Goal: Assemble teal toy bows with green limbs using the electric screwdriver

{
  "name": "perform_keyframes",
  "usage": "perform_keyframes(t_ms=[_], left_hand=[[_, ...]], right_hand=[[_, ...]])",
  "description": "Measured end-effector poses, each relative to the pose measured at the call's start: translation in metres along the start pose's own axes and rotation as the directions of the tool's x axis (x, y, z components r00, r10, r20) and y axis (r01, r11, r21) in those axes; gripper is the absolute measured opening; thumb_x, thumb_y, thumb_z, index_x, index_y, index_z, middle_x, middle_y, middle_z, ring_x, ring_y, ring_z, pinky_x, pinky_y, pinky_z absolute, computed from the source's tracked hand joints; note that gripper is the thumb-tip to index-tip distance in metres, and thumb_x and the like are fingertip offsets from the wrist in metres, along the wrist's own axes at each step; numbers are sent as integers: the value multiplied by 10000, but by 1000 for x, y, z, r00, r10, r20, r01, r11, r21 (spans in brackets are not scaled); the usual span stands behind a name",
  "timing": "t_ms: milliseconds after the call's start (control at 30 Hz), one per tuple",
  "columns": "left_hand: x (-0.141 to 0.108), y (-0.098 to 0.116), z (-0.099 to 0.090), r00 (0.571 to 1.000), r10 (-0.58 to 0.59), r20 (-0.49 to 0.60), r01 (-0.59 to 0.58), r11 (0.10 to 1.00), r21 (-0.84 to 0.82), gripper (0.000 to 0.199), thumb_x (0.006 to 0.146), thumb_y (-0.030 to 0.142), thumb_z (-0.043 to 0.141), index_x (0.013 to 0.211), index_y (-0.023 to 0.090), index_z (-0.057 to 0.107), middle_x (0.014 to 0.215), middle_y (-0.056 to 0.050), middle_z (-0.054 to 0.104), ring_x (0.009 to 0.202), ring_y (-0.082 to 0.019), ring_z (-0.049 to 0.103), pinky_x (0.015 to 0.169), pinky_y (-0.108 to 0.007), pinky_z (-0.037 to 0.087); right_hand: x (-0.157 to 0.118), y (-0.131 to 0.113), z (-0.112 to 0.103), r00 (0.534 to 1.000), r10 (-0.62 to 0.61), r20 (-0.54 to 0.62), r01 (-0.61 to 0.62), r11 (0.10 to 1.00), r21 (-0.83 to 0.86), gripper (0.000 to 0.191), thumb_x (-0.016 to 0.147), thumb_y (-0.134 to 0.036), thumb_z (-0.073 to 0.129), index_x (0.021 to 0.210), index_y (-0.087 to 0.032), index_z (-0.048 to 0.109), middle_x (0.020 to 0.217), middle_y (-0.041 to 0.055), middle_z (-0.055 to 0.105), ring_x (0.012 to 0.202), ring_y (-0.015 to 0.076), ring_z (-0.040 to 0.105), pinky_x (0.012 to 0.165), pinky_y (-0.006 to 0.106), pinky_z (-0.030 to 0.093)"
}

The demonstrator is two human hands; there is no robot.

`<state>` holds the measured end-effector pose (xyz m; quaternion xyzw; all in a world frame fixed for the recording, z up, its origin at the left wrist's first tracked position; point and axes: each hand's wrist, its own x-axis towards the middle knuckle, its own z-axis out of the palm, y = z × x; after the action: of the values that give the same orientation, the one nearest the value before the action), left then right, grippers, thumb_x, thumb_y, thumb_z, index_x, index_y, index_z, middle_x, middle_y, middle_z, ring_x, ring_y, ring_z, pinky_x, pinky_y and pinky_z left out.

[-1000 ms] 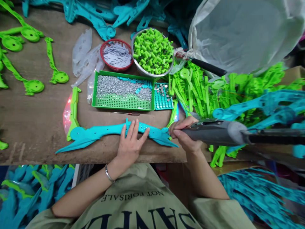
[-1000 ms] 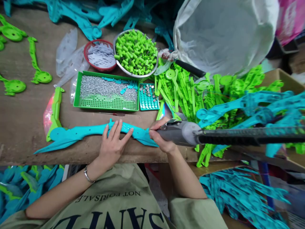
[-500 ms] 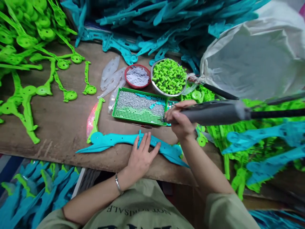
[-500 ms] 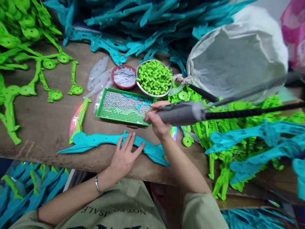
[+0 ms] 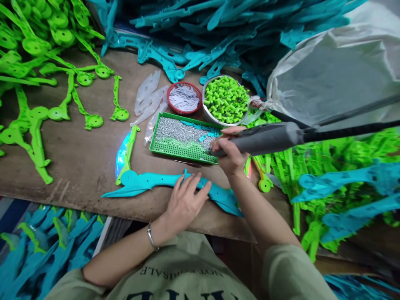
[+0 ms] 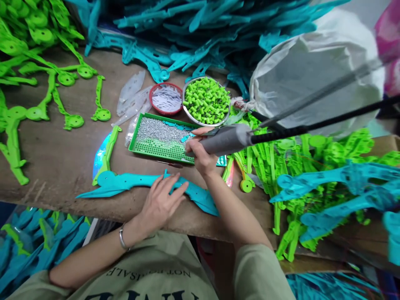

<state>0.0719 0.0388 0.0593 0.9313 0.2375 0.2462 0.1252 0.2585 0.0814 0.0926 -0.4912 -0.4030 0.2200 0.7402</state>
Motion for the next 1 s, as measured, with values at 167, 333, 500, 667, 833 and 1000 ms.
perform_keyframes(t_ms=[167,333,500,667,833,1000], left_hand=[[27,-11,-15,987,-135,-92,138,990,32,240,994,332,621,1164,168,665,956,-77,709,885,-232,624,778,-377,416],[31,-3,-11,997,-47,-61,47,999,-1,250,1026,343,579,845,195,668,758,-18,663,761,-192,573,774,-362,316],[26,13,-5,998,-58,2,58,983,-173,225,1014,320,609,836,217,700,788,6,716,767,-174,593,769,-354,294],[23,25,3,997,-56,53,69,954,-292,183,1007,305,625,883,226,732,880,3,768,829,-167,655,778,-351,330],[20,32,11,996,36,79,-3,923,-384,155,1015,282,613,941,225,737,906,12,778,837,-148,678,791,-337,374],[16,44,16,986,97,136,-54,956,-288,211,979,394,657,1092,233,732,1064,-37,776,937,-203,665,822,-353,419]], right_hand=[[-28,-47,-2,996,-51,68,46,996,74,164,817,-337,736,919,-272,625,518,-81,547,426,139,517,495,313,489],[-61,-74,-16,988,-35,150,17,993,120,199,844,-214,701,1033,-273,687,576,-62,612,486,162,569,544,346,534],[-77,-86,-32,991,-50,121,36,992,120,207,859,-219,699,1059,-272,700,595,-56,625,482,156,549,543,347,527],[-86,-97,-43,996,-45,74,38,994,98,161,860,-255,716,1017,-277,687,562,-72,591,439,141,510,504,322,481],[-95,-107,-52,996,-54,77,46,994,99,161,874,-255,710,1031,-276,684,559,-74,585,449,144,526,496,321,474],[-113,-111,-72,1000,-4,26,3,1000,18,184,867,-254,727,1046,-267,690,583,-61,610,494,167,579,531,346,503]])
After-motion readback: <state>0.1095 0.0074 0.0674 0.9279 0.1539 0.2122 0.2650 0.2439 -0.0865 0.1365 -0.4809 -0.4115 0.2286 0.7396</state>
